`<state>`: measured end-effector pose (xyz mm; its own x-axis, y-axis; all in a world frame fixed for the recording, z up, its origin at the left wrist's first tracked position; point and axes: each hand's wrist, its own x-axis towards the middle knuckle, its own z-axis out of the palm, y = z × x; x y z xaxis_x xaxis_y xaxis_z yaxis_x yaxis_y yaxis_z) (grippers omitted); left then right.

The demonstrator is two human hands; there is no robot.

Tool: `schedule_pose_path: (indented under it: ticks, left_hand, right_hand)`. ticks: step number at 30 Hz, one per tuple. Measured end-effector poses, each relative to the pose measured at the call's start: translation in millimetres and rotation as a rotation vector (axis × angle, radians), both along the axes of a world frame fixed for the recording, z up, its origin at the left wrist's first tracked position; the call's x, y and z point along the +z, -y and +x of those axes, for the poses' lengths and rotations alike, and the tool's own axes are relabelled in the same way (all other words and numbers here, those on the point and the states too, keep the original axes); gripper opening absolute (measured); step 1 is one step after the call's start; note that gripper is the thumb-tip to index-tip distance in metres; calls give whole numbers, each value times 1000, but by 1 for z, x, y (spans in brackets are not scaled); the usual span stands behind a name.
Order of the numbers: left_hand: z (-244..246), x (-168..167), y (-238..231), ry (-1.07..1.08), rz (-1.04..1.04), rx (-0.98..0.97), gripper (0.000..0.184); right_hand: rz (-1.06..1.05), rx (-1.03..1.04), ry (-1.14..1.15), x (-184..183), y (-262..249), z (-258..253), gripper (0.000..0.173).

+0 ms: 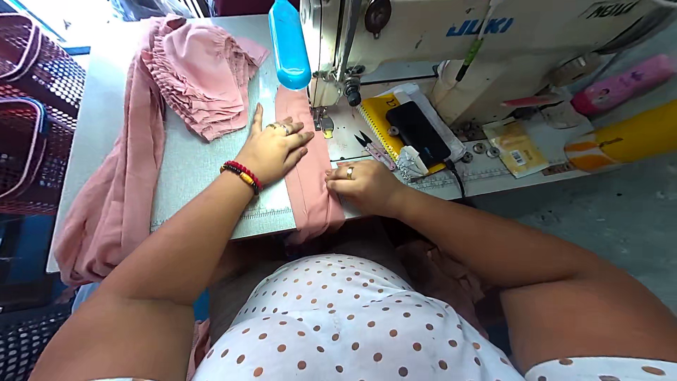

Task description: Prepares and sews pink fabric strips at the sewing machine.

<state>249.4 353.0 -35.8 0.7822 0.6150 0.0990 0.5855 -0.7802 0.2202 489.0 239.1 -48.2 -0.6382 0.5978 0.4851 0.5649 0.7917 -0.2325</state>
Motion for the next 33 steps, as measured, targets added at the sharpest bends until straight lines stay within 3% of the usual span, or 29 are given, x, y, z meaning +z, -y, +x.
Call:
schedule_pose_path:
  ticks: [5, 7, 9, 11, 13, 15, 17, 20, 23, 25, 26, 28, 31, 33]
  left_hand:
    - [-1, 4, -12, 70, 67, 131, 44]
    - [-6, 12, 23, 310, 132, 186, 36]
    - [-19, 20, 94, 531, 72, 196, 24]
    - [-42, 11, 167, 537, -215, 217, 21]
    - [-59, -12, 204, 356, -552, 392, 29]
    - [-61, -32, 202, 230, -862, 626, 49]
    - [-55, -54, 190, 293, -1037, 732, 61]
    - [-52, -72, 186, 653, -1299, 677, 29]
    - [-70, -60, 186, 809, -1641, 526, 21]
    - [-80, -56, 186, 635, -1503, 557, 17]
    - [-79, -53, 187, 479, -1283, 627, 14]
    - [-72, -50, 190, 212, -849, 766, 27]
    - [-64, -55, 208, 306, -540, 842, 37]
    - [-61, -58, 218, 389, -638, 739, 41]
  right_hand:
    - [-60, -216, 11, -3, -7, -11, 27]
    - [-113, -292, -72, 0, 14, -11, 27]
    - [-143, -281, -239, -2, 61, -4, 23]
    - [-317, -201, -389, -18, 112, 8, 19]
    - [-643, -211, -427, -35, 144, 19, 24]
    - [-908, -401, -401, -47, 148, 20, 28]
    - [-1004, -547, -405, -60, 133, 13, 47]
    - [-1088, -543, -464, -70, 111, -5, 68]
    - [-1191, -370, -525, -66, 99, -26, 46]
    - [-1212, -173, -594, -66, 95, -43, 27]
    - [-1221, -95, -637, -66, 94, -51, 21]
    - [-1251, -36, -691, -63, 91, -64, 17]
    - [-1213, -45, -701, -61, 90, -74, 17]
    - [-1175, -24, -709, -63, 90, -75, 16]
